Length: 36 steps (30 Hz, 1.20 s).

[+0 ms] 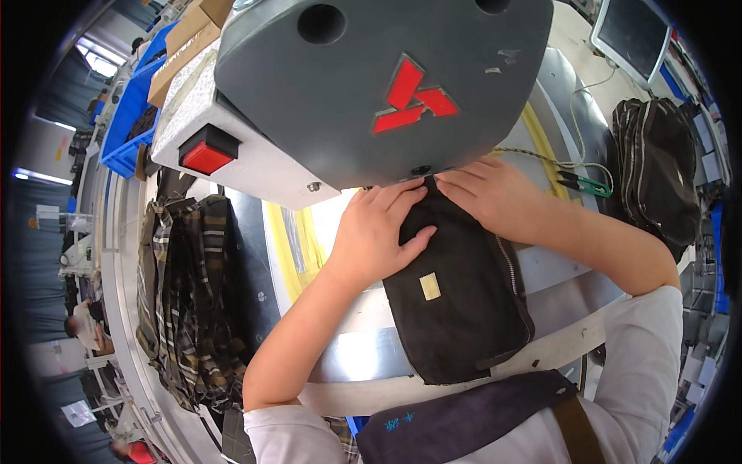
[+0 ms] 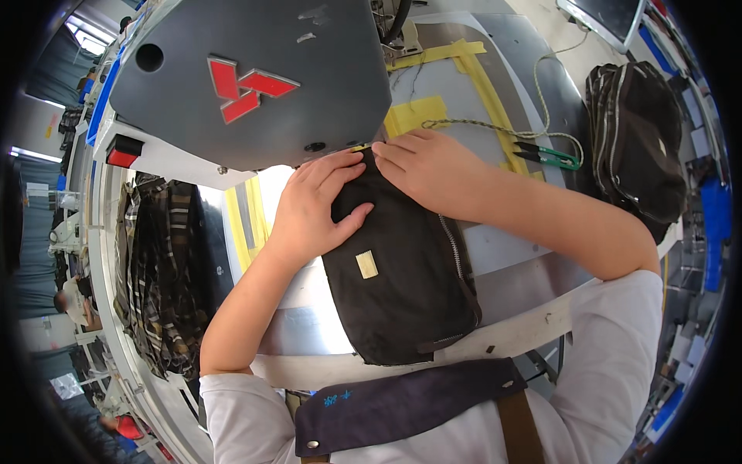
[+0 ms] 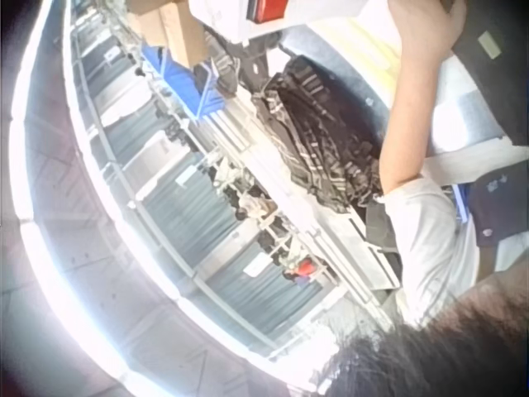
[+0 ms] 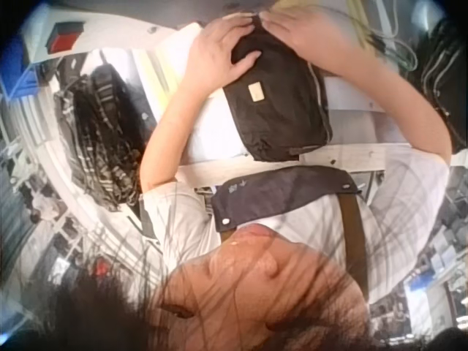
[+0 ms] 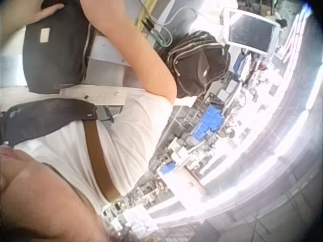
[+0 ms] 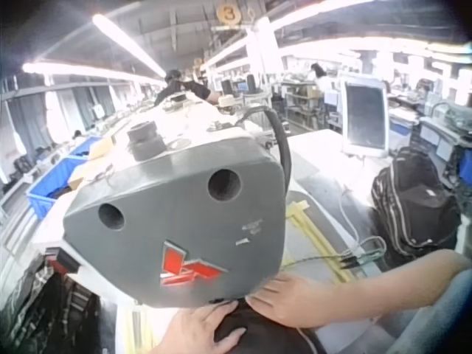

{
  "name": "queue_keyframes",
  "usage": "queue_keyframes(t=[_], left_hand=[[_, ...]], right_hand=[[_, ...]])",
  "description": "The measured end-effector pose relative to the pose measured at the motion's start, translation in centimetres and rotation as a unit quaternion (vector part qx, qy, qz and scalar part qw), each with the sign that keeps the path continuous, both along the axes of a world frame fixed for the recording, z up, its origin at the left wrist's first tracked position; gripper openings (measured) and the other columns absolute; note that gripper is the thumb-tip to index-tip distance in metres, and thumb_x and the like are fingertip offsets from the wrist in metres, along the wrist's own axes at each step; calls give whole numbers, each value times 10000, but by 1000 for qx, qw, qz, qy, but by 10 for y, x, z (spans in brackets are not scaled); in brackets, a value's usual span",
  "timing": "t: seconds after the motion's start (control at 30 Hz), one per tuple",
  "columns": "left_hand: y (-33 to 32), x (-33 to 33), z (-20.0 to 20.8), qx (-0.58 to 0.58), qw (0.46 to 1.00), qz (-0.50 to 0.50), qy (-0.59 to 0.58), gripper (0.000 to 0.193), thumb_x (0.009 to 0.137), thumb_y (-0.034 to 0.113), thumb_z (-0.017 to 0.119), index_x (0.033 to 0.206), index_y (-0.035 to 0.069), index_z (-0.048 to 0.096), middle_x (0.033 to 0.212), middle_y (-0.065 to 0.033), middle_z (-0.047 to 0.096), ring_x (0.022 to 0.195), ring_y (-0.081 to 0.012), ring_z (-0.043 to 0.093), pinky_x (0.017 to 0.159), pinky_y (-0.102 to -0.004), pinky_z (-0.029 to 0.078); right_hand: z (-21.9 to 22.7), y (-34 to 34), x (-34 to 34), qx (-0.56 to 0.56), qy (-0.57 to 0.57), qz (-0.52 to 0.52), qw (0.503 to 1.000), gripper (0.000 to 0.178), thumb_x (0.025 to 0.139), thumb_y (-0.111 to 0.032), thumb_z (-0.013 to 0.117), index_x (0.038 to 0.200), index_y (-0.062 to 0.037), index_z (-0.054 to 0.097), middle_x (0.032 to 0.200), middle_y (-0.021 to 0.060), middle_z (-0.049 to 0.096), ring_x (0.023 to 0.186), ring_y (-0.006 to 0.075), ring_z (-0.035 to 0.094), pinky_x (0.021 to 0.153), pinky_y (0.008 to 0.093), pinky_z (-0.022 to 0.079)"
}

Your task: The person operates an industrial sewing machine to stitch the edges of small dark fabric bags. They repeatedly align the bag edges under the needle, sew short seams, and then cut the threads with scissors before moving the finished item aside and picking up a new one.

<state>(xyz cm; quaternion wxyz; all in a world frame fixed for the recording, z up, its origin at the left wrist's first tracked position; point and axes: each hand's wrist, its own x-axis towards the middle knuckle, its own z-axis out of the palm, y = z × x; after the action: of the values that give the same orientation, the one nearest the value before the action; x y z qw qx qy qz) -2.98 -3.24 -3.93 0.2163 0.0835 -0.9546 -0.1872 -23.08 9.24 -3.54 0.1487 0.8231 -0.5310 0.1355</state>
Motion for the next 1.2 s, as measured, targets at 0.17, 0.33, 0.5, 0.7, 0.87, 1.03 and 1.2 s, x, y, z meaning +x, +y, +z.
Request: queue_keyframes(t=[0.17,0.33,0.5,0.7,0.87,1.03,1.2], left_hand=[[2,1,1,-11,1000,2,0,429,712,218,760,1086,46,640,1195,-67,622,1067,-280,603,889,-383,461],[1,1,-1,-17,1000,1,8,437,711,215,759,1095,45,637,1191,-64,627,1061,-271,606,891,-379,462],[-4,-2,-2,-15,1000,6,4,428,707,206,760,1082,37,642,1179,-64,633,1047,-263,612,887,-370,466],[-2,0,0,-12,1000,-7,14,420,706,192,760,1076,31,644,1174,-69,634,1036,-265,616,877,-375,474],[-3,-3,-2,-14,1000,1,16,404,706,193,763,1057,27,653,1151,-77,644,1024,-269,621,863,-371,480],[-9,-6,-3,-16,999,40,6,365,712,195,769,1029,39,676,1047,-88,682,946,-290,640,811,-366,493],[-12,-9,-4,-38,998,35,24,349,718,193,769,1028,55,684,998,-84,692,876,-293,649,771,-368,501]], right_hand=[[-1,2,2,0,-22,-2,1000,342,754,-105,594,1066,32,622,1164,148,623,1013,246,624,883,369,511],[0,2,3,7,-16,0,1000,336,753,-109,597,1058,28,624,1164,146,624,1015,245,622,887,368,509],[-2,-1,0,3,-15,-13,1000,334,758,-111,592,1061,27,622,1168,147,623,1024,244,621,894,364,505],[2,1,2,10,-7,-6,1000,338,761,-111,592,1068,28,620,1180,149,620,1033,246,620,896,366,504],[-3,1,0,6,-11,-5,1000,342,761,-111,591,1073,28,617,1158,141,624,1028,245,619,893,363,505],[-2,-8,-2,0,-4,-31,1000,348,764,-115,591,1083,21,613,1110,114,632,1019,238,620,893,357,507],[1,-10,-4,-12,4,-25,1000,309,775,-121,587,1053,12,611,1073,101,633,1015,236,622,884,358,513]])
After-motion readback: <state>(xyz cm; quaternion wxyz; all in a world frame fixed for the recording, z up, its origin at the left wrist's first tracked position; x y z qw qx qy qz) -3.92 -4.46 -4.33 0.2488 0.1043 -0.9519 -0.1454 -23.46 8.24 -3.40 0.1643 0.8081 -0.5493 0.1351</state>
